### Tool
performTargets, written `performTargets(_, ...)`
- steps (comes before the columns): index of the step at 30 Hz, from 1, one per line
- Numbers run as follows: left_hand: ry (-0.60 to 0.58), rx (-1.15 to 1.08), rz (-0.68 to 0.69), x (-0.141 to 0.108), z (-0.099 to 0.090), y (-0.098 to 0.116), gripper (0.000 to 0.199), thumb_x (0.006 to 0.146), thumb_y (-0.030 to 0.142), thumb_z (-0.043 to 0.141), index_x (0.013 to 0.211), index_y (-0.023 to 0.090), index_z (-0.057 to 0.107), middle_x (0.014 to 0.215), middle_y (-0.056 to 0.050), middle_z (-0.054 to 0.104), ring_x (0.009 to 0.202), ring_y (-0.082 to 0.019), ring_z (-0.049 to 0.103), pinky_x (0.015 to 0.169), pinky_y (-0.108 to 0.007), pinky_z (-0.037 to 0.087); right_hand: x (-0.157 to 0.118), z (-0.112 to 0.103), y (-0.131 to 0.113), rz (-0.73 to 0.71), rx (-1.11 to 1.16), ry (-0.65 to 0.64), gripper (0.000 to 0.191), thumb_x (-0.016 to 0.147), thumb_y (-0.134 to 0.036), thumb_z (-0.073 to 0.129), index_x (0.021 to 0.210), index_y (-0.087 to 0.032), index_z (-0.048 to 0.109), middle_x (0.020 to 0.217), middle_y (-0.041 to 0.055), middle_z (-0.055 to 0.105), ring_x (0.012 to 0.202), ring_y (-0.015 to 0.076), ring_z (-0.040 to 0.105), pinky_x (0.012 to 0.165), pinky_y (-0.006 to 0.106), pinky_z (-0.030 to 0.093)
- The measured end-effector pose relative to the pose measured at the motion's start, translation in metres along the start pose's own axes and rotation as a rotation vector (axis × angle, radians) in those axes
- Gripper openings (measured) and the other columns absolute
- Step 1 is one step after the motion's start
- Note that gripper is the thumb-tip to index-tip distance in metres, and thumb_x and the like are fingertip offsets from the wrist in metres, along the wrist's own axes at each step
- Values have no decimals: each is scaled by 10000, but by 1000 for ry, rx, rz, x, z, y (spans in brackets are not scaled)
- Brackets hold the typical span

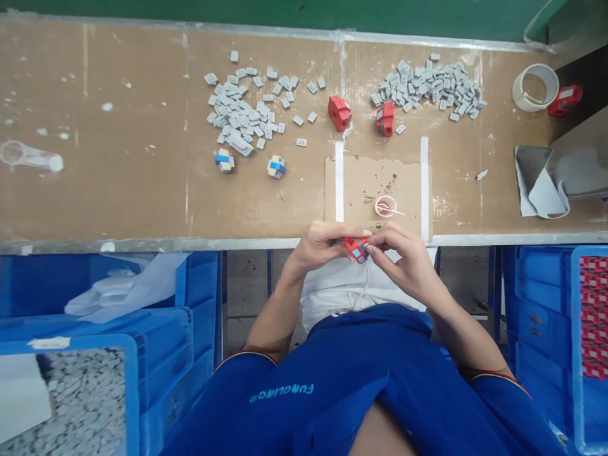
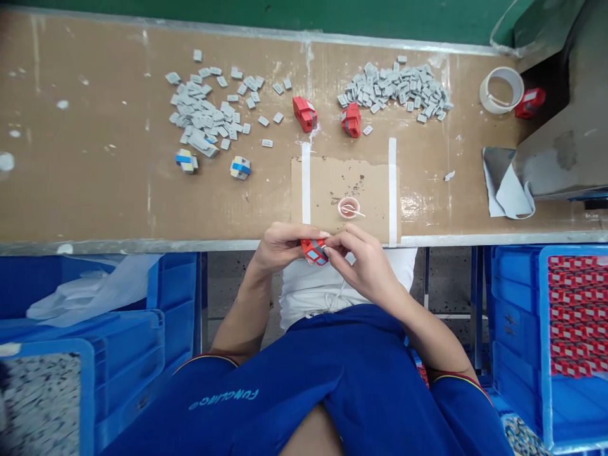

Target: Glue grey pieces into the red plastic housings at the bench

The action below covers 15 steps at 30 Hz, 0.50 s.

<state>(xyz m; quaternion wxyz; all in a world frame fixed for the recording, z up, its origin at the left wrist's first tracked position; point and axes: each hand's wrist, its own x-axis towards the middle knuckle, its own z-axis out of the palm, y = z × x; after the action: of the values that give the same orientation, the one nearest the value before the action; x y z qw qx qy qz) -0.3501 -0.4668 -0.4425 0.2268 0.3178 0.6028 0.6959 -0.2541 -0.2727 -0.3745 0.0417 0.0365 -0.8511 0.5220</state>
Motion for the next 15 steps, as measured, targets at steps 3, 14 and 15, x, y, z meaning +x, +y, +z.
performTargets(3, 64, 12, -4, 1, 7, 0, 623, 753, 476, 932, 1301, 220, 778, 1061, -109, 852, 868, -210, 815, 787, -283, 655, -2, 7, 6, -45, -39, 164, 87, 1013, -190, 626, 971, -211, 699, 878, 35, 669, 769, 154, 640, 666, 284, 542)
performTargets(14, 69, 182, 66, 2, 6, 5, 414, 893, 311, 837, 1288, 216, 761, 1176, -105, 824, 1009, -206, 785, 902, -291, 606, 2, 21, 15, -208, -171, 201, 113, 995, -121, 631, 925, -206, 656, 763, -4, 599, 621, 117, 549, 576, 245, 449)
performTargets(15, 72, 181, 68, 1, 6, 4, 411, 892, 299, 837, 1287, 213, 762, 1178, -106, 824, 1016, -208, 785, 908, -294, 607, 2, 22, 16, -208, -149, 196, 129, 994, -119, 628, 900, -206, 641, 740, -13, 586, 602, 110, 533, 566, 240, 438)
